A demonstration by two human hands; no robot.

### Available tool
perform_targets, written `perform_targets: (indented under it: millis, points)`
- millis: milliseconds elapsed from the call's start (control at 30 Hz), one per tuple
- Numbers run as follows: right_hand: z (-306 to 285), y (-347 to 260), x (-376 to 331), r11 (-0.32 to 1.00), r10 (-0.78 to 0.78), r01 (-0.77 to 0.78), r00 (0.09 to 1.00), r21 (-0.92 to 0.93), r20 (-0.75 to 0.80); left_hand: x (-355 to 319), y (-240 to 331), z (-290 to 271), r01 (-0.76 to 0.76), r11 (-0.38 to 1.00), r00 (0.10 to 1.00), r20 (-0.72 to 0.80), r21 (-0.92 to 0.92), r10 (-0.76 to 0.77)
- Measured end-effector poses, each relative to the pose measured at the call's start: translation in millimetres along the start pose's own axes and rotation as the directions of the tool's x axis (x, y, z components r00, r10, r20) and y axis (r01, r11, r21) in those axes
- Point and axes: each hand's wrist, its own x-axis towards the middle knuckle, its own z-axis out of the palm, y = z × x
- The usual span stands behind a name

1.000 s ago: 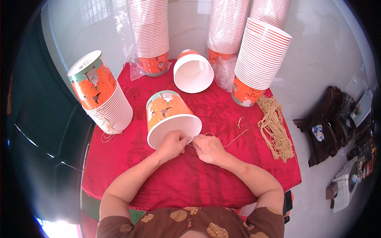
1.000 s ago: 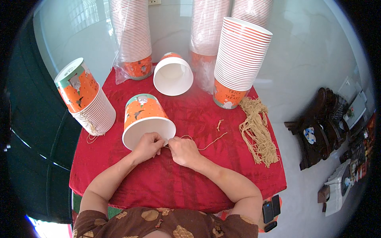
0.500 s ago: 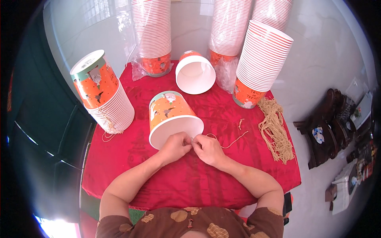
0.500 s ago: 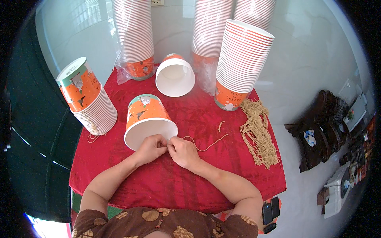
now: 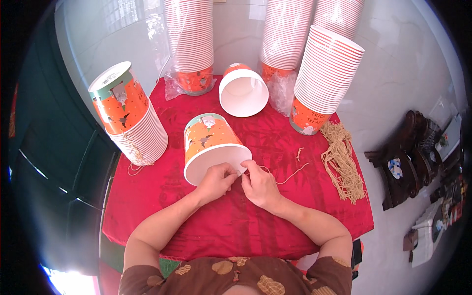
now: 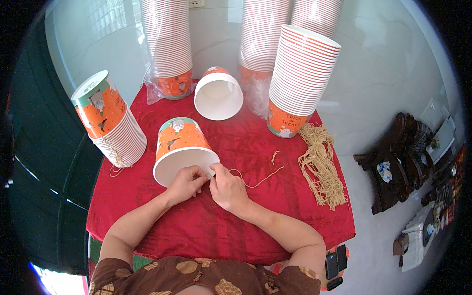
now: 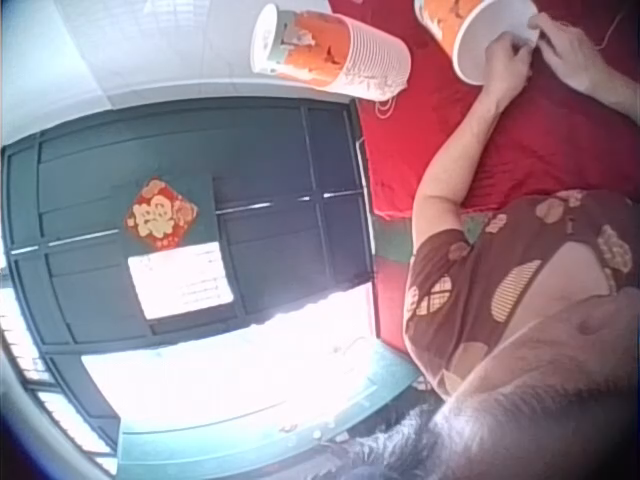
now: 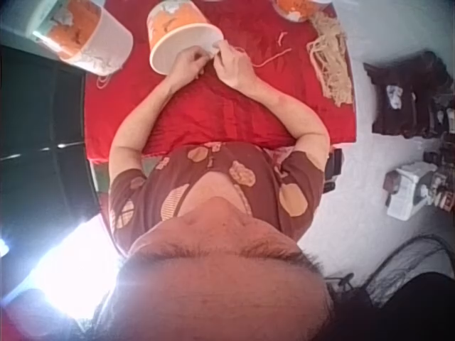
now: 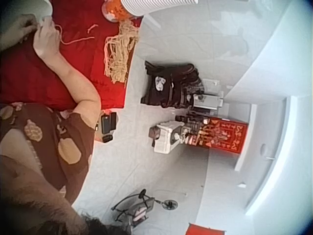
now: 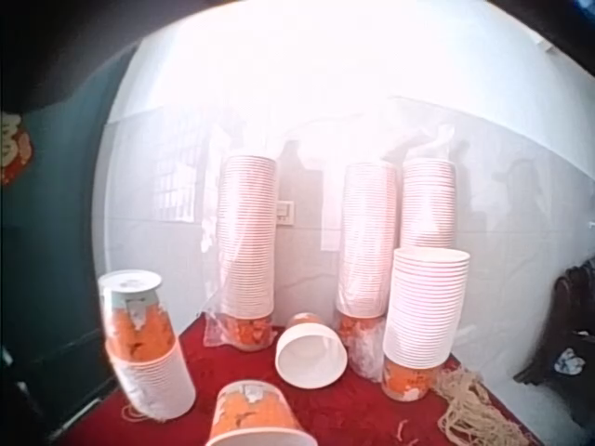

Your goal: Thread and tie strings through pre-punched holes in paper buckets to create handles.

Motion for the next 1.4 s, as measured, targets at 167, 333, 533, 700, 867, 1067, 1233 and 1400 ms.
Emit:
perform_targets:
  millis: [167, 333, 533, 700, 867, 1067, 1233, 1400]
  points:
    - [5.2, 3.2, 0.6, 0.974, 0.131, -0.157, 0.979, 0.163, 0.158, -0.3, -1.4, 0.7, -0.008, 1.0, 1.0, -0.005, -0.018, 0.008]
    - [4.1, 7.6, 1.3, 0.985, 0.114, -0.141, 0.965, 0.101, 0.237, 0.2, -6.7, 1.0, -0.071, 0.997, 0.997, -0.035, -0.036, 0.07]
    - [1.1, 8.0, -1.2, 0.997, 0.069, -0.059, 0.966, -0.048, 0.249, 1.4, -3.7, -0.2, -0.004, 0.999, 1.0, -0.028, -0.054, 0.002]
    - [4.0, 1.7, -0.4, 0.997, 0.063, -0.07, 0.976, 0.026, 0.208, 2.6, -4.4, -3.2, 0.014, 0.995, 1.0, 0.006, -0.094, -0.014]
    - [10.8, 2.6, -0.7, 0.987, 0.115, -0.135, 0.972, 0.09, 0.203, 3.9, -7.8, -1.3, 0.007, 0.99, 1.0, -0.009, -0.142, -0.008]
    - [16.8, 6.9, -0.9, 0.985, 0.148, -0.163, 0.966, 0.055, 0.214, 4.1, -5.2, -1.4, -0.01, 0.989, 1.0, -0.007, -0.15, 0.009]
    - [19.5, 5.1, -1.3, 0.989, 0.132, -0.142, 0.974, 0.037, 0.184, 5.2, -6.4, -0.6, -0.003, 0.985, 1.0, -0.021, -0.173, -0.001]
    - [24.4, 9.4, -1.1, 0.989, 0.139, -0.144, 0.976, 0.018, 0.17, 5.6, -7.5, -1.3, -0.002, 0.984, 1.0, -0.015, -0.177, 0.0]
